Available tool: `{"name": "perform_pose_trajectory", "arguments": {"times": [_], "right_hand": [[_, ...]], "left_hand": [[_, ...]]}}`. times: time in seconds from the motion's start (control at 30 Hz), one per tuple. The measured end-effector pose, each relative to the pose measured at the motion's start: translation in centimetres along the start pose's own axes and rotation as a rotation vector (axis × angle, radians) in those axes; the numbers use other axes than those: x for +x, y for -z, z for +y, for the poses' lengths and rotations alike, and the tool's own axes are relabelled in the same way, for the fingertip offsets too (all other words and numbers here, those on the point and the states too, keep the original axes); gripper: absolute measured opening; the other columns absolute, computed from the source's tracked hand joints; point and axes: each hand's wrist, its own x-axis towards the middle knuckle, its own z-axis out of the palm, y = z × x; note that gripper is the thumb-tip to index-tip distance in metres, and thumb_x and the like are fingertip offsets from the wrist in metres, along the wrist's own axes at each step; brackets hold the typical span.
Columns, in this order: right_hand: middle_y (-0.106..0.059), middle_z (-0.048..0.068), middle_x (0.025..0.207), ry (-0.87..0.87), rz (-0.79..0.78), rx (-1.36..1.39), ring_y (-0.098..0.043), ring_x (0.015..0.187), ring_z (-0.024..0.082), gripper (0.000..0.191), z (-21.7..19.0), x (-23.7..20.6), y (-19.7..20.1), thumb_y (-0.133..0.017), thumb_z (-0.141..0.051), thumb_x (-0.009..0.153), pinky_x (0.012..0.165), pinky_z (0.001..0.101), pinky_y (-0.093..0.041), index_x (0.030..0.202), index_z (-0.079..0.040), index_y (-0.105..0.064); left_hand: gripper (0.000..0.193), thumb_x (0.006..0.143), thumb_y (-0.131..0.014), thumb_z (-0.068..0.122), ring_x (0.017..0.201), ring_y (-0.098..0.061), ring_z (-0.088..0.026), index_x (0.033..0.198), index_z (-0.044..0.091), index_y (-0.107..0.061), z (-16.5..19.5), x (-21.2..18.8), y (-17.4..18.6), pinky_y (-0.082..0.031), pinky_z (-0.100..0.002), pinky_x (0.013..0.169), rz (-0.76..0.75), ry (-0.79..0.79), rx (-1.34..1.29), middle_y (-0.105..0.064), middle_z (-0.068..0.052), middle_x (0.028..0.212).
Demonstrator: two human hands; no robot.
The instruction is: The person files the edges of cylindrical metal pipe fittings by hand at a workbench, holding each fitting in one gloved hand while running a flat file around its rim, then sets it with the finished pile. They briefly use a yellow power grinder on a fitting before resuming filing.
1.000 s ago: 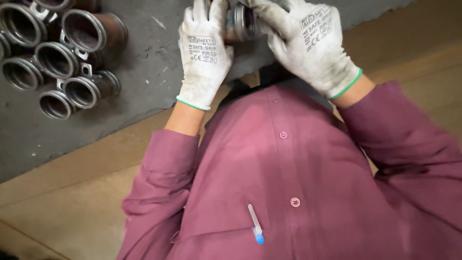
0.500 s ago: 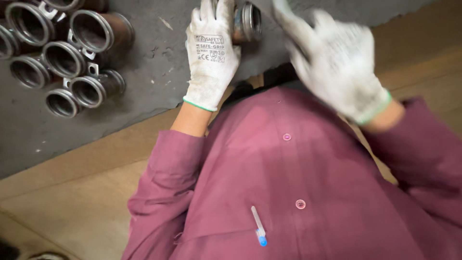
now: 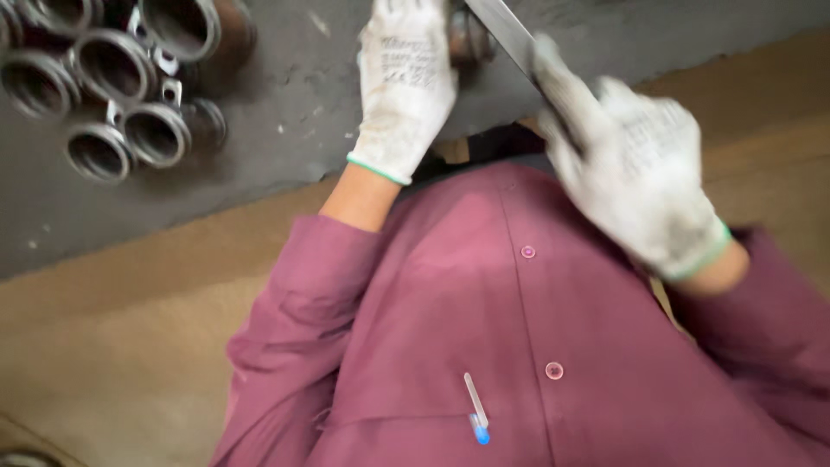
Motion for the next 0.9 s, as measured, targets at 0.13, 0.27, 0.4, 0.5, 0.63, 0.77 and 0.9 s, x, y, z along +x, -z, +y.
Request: {"name": "perform_pose_trajectory", "arguments": {"times": [0.13,0.27,0.4,0.5,0.63,0.77,0.9], "right_hand": [[-0.061,0.013,0.074,-0.007,-0.061,-0.111,-0.06,0.056,0.031,0.053,-1.3,0.2,-0.5,-0.07,-0.014,0.099,0.055,0.0428,-0.049,0.151,-0.01,-0.059],[-0.062,0.008,0.086,0.152,0.106,-0.275,-0.064,0.075,0.026,0.035,2.1,3.0,-4.3,-0.064,-0.01,0.1,0.071,0.0393,-0.052,0.134,-0.011,-0.056],[-0.063,0.011,0.093,0.089,0.151,-0.113,-0.065,0.083,0.03,0.035,3.2,0.8,-3.8,-0.063,-0.011,0.107,0.079,0.0411,-0.053,0.142,-0.009,-0.058],[-0.065,0.015,0.1,0.046,0.086,0.145,-0.065,0.085,0.033,0.043,1.0,-0.3,-1.4,-0.061,-0.008,0.104,0.079,0.0414,-0.054,0.147,-0.005,-0.057],[-0.065,0.015,0.086,-0.035,-0.008,0.142,-0.065,0.073,0.035,0.042,-1.0,2.2,-1.0,-0.069,-0.011,0.099,0.066,0.0457,-0.052,0.141,-0.006,-0.062],[-0.067,0.014,0.093,0.037,0.057,0.138,-0.068,0.081,0.034,0.044,1.8,2.0,-3.7,-0.071,-0.013,0.104,0.072,0.0435,-0.053,0.147,-0.007,-0.062],[-0.068,0.019,0.101,-0.121,0.003,0.468,-0.07,0.089,0.032,0.047,5.0,-4.3,-5.1,-0.065,-0.006,0.106,0.082,0.0374,-0.056,0.152,0.0,-0.058]], "left_hand": [[0.034,0.084,-0.076,0.012,0.106,-0.062,-0.036,0.116,0.011,-0.065,0.0,-0.3,-0.3,-0.055,-0.049,0.091,-0.116,0.12,-0.004,-0.065,-0.017,0.11],[0.047,0.061,-0.079,0.014,0.098,-0.064,-0.038,0.103,0.0,-0.065,-0.2,-0.1,-0.6,-0.055,-0.048,0.075,0.112,-0.062,0.079,-0.066,-0.021,0.099],[0.049,0.064,-0.08,0.017,0.101,-0.063,-0.036,0.109,0.003,-0.065,-0.4,0.3,-0.9,-0.054,-0.049,0.079,0.099,-0.011,0.041,-0.066,-0.018,0.106],[0.034,0.081,-0.077,0.013,0.109,-0.061,-0.035,0.112,0.009,-0.064,-0.5,0.2,-1.1,-0.054,-0.049,0.087,-0.03,0.028,0.025,-0.065,-0.015,0.111],[0.044,0.072,-0.079,0.015,0.108,-0.06,-0.036,0.111,0.007,-0.063,-0.3,-0.1,-0.9,-0.054,-0.048,0.083,0.023,0.003,0.034,-0.063,-0.017,0.11],[0.056,0.069,-0.084,0.016,0.106,-0.06,-0.036,0.117,0.003,-0.057,0.2,-0.1,0.1,-0.054,-0.049,0.084,0.008,0.01,0.024,-0.06,-0.017,0.115],[0.074,0.06,-0.089,0.018,0.103,-0.06,-0.037,0.123,0.002,-0.054,0.5,0.0,0.9,-0.054,-0.049,0.082,0.024,0.015,0.026,-0.056,-0.017,0.117]]}}
